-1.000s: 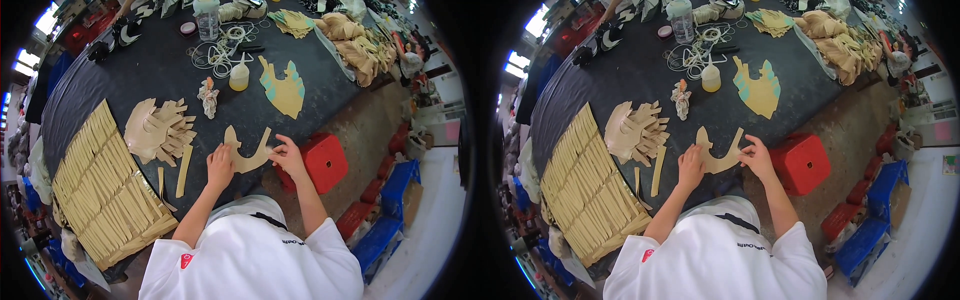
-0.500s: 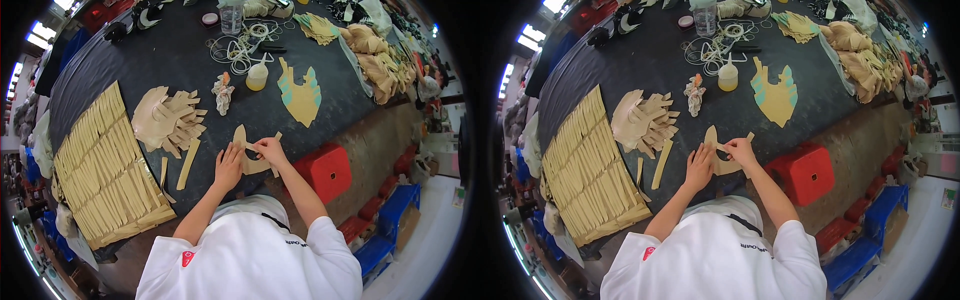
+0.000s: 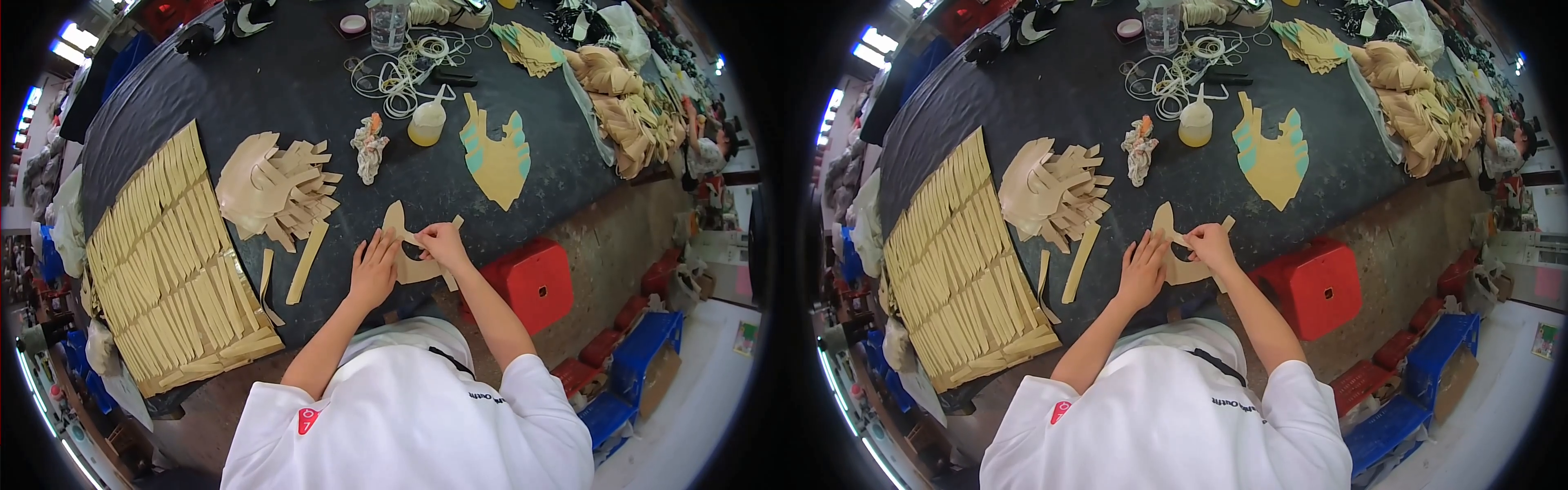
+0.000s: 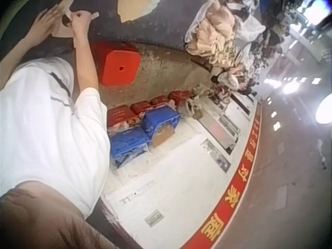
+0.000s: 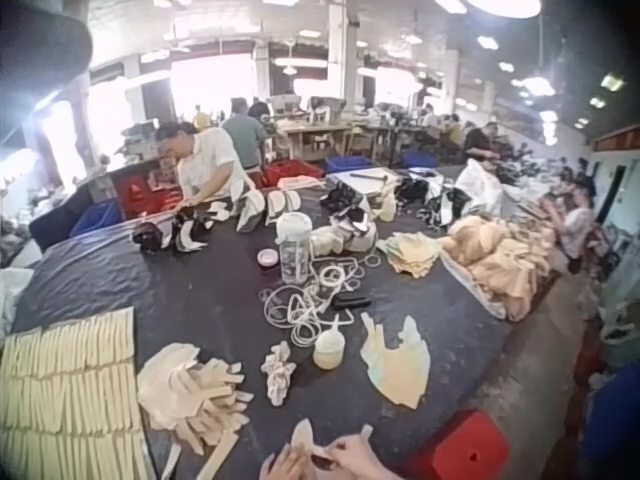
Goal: Applying glue to shoe upper components and organizing them into a bag.
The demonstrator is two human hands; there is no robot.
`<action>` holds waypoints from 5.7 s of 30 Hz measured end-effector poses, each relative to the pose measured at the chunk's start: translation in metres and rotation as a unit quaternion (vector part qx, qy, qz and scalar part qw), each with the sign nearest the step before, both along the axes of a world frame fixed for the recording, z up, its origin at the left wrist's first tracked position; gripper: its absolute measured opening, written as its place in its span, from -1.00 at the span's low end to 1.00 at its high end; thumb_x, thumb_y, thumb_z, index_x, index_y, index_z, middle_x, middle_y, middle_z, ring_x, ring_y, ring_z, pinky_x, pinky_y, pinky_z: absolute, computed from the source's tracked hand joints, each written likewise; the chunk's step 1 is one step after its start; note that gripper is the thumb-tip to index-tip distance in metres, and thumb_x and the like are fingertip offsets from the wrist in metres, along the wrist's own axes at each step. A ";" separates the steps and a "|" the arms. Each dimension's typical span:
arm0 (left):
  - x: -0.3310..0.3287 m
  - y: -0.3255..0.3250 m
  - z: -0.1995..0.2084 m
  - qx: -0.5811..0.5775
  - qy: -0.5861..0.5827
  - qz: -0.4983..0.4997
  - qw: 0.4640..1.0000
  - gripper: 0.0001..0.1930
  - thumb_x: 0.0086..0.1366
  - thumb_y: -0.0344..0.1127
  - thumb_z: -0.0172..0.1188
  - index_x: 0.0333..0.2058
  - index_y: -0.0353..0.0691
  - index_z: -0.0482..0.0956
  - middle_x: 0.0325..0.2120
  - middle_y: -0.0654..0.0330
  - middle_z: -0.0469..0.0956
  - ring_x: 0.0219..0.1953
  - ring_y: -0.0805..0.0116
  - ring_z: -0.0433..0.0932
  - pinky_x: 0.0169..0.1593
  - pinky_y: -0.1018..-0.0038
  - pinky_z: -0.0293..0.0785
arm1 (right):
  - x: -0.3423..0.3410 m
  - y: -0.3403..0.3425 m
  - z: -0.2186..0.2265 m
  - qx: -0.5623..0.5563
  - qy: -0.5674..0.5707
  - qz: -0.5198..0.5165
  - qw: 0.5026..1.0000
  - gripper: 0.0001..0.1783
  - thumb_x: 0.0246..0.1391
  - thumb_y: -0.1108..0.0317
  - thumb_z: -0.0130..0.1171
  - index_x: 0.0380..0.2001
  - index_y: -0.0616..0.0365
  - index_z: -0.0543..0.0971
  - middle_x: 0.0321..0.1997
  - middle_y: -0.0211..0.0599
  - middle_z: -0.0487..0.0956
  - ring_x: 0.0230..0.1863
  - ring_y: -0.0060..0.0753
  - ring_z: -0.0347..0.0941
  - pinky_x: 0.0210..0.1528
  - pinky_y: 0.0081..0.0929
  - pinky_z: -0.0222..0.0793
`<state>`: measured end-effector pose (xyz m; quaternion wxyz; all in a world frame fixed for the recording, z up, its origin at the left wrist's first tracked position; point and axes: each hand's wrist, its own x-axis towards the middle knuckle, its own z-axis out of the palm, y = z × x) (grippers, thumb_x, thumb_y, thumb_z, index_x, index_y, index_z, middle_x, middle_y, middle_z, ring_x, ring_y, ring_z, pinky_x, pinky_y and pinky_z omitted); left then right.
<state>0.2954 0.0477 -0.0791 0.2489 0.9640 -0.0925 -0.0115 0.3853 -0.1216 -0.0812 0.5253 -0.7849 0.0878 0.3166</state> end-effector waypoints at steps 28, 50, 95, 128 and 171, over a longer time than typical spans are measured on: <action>-0.030 0.075 0.024 -0.050 -0.104 0.288 0.951 -0.39 0.04 -0.46 0.14 0.13 -0.27 0.23 0.01 -0.01 0.33 0.07 -0.02 0.28 0.12 0.15 0.17 | -0.050 -0.017 0.029 -0.230 -0.460 0.061 0.856 -0.74 -0.07 0.30 0.19 -0.28 0.16 0.50 -0.25 -0.19 0.50 -0.15 -0.10 0.39 -0.09 -0.20 0.23; -0.066 0.190 -0.001 -0.085 0.036 0.369 0.925 -0.81 0.07 -0.37 0.23 -0.37 -0.32 0.46 -0.41 0.00 0.46 -0.30 0.02 0.46 -0.27 0.24 0.39 | -0.106 0.208 0.026 0.116 -0.174 0.176 0.962 -0.77 0.03 0.34 0.14 -0.30 0.29 0.55 -0.39 -0.13 0.60 -0.36 -0.34 0.57 -0.29 -0.48 0.46; 0.041 0.016 0.049 0.046 0.066 0.401 0.912 -0.81 0.21 -0.31 0.13 -0.27 -0.31 0.47 -0.51 0.06 0.52 -0.45 0.09 0.51 -0.33 0.28 0.40 | 0.116 -0.127 0.001 -0.179 -0.439 0.074 0.877 -0.64 -0.21 0.26 0.35 -0.46 0.21 0.39 -0.53 -0.22 0.45 -0.47 -0.10 0.39 -0.42 -0.37 0.37; 0.090 -0.201 -0.011 -0.397 0.276 0.184 0.856 -0.68 0.30 -0.33 -0.01 0.00 -0.31 0.36 -0.16 0.00 0.54 -0.08 0.21 0.52 -0.02 0.42 0.40 | -0.027 -0.245 0.004 0.124 0.033 -0.330 0.935 -0.79 0.17 0.41 -0.08 -0.15 0.18 0.45 -0.41 -0.44 0.48 -0.53 -0.71 0.29 -0.51 -0.79 0.22; 0.074 -0.209 0.019 0.047 0.043 0.005 0.998 -0.38 0.10 -0.17 0.16 0.16 -0.09 0.28 0.12 0.27 0.28 -0.08 0.24 0.30 -0.05 0.34 0.28 | 0.087 -0.200 -0.003 -0.050 -0.098 0.134 0.985 -0.76 -0.03 0.30 0.17 -0.53 0.31 0.60 -0.64 -0.21 0.57 -0.60 -0.40 0.50 -0.50 -0.46 0.37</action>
